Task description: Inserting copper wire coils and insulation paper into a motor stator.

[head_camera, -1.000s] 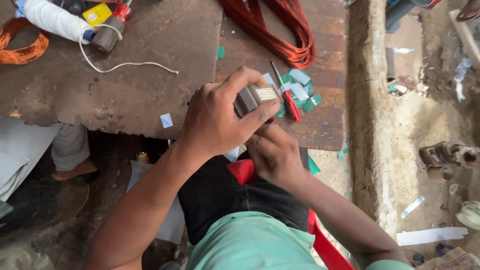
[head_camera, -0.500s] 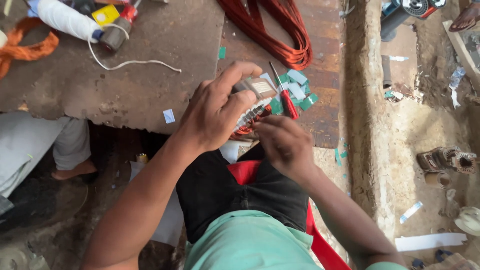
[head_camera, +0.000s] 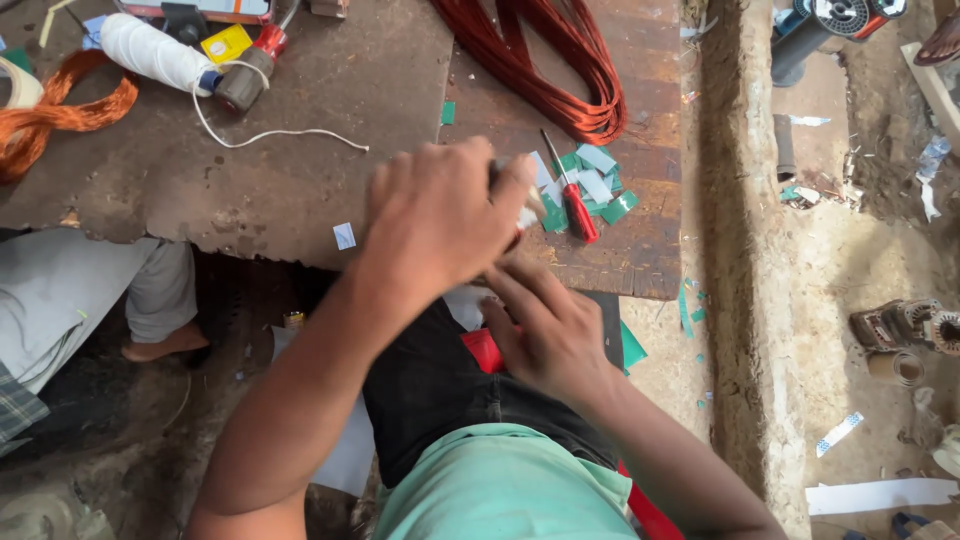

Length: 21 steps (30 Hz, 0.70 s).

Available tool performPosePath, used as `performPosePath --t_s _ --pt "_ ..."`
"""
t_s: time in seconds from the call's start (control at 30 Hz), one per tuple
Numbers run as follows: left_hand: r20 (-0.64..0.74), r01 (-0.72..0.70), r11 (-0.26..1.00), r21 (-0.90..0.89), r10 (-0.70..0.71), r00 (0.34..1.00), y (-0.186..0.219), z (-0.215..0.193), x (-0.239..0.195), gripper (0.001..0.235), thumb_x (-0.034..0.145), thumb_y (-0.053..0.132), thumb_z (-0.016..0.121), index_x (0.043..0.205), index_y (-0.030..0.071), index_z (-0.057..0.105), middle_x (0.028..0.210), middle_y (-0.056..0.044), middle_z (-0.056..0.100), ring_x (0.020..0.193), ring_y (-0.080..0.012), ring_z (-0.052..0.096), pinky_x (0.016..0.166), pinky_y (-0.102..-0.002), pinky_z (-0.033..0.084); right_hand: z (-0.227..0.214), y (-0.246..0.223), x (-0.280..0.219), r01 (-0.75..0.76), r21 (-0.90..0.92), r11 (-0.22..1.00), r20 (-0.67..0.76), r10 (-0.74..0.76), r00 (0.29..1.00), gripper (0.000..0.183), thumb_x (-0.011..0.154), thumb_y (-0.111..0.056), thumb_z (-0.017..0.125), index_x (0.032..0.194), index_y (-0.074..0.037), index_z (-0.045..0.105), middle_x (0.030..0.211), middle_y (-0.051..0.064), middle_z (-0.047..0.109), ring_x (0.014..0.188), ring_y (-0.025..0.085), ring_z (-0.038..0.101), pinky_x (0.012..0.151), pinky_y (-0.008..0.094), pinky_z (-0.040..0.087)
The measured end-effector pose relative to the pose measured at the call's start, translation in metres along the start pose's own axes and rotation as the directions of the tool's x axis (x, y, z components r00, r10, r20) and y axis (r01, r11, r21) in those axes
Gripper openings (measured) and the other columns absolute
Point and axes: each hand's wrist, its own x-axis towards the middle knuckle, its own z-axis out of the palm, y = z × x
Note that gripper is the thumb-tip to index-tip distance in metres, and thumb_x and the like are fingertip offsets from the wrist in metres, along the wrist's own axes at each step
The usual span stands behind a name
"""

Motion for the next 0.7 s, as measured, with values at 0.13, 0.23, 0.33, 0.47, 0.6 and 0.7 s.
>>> performPosePath --t_s 0.13,0.23,0.33,0.47,0.6,0.7 --pt "-0.012 0.113 0.985 -0.128 -0.115 0.993 -0.014 -0.013 0.009 0.056 0.085 0.052 0.058 0.065 0.000 0.069 0.064 -0.024 0.066 0.062 -0.0370 0.069 0.064 -0.049 0.053 0.010 0.014 0.020 0.072 -0.110 0.991 0.094 -0.062 0.994 0.038 0.088 -0.009 0.075 0.124 -0.002 0.068 0.120 0.013 0.066 0.093 0.025 0.072 0.071 0.035 0.057" --pt "0.138 0.193 0.947 -0.257 -0.162 0.977 -0.020 -0.011 0.006 0.060 0.087 0.050 0.055 0.055 0.001 0.066 0.057 -0.021 0.067 0.056 -0.0361 0.068 0.057 -0.049 0.050 0.002 0.019 0.029 0.136 -0.125 0.983 0.189 -0.111 0.976 0.036 0.089 -0.008 0.073 0.124 -0.004 0.068 0.119 0.011 0.066 0.090 0.024 0.072 0.067 0.035 0.056" --pt "0.004 0.000 0.916 -0.401 0.001 1.000 -0.018 -0.003 -0.003 0.051 0.089 0.046 0.057 0.069 0.000 0.068 0.064 -0.023 0.062 0.057 -0.0289 0.069 0.058 -0.041 0.052 -0.011 0.021 0.025 0.124 -0.119 0.985 0.341 -0.077 0.937 0.027 0.086 -0.010 0.074 0.113 -0.008 0.071 0.109 0.008 0.067 0.083 0.023 0.070 0.063 0.036 0.055" --pt "0.025 0.007 0.904 -0.428 0.005 1.000 -0.017 0.000 -0.005 0.054 0.089 0.047 0.058 0.065 0.000 0.067 0.060 -0.020 0.062 0.054 -0.0280 0.069 0.056 -0.042 0.050 -0.003 0.033 0.010 0.224 -0.109 0.969 0.276 -0.187 0.943 0.029 0.083 -0.006 0.074 0.112 -0.003 0.074 0.109 0.010 0.067 0.075 0.021 0.069 0.059 0.035 0.054" --pt "-0.195 -0.222 0.922 -0.317 0.166 0.967 -0.033 0.010 -0.014 0.053 0.099 0.045 0.058 0.072 0.001 0.068 0.071 -0.021 0.063 0.069 -0.0362 0.067 0.063 -0.046 0.050 0.001 0.031 0.003 0.229 -0.057 0.972 0.138 -0.219 0.966 0.027 0.090 -0.006 0.075 0.116 -0.001 0.075 0.114 0.010 0.068 0.078 0.020 0.069 0.065 0.034 0.056" --pt "0.054 0.058 0.910 -0.412 -0.039 0.998 -0.023 -0.005 -0.018 0.059 0.093 0.050 0.052 0.064 0.000 0.065 0.060 -0.022 0.063 0.061 -0.0341 0.070 0.062 -0.045 0.051 -0.010 0.018 -0.005 0.045 0.108 0.993 -0.022 -0.042 0.999 0.039 0.099 -0.026 0.074 0.127 -0.001 0.064 0.125 0.013 0.063 0.105 0.026 0.069 0.087 0.037 0.057"
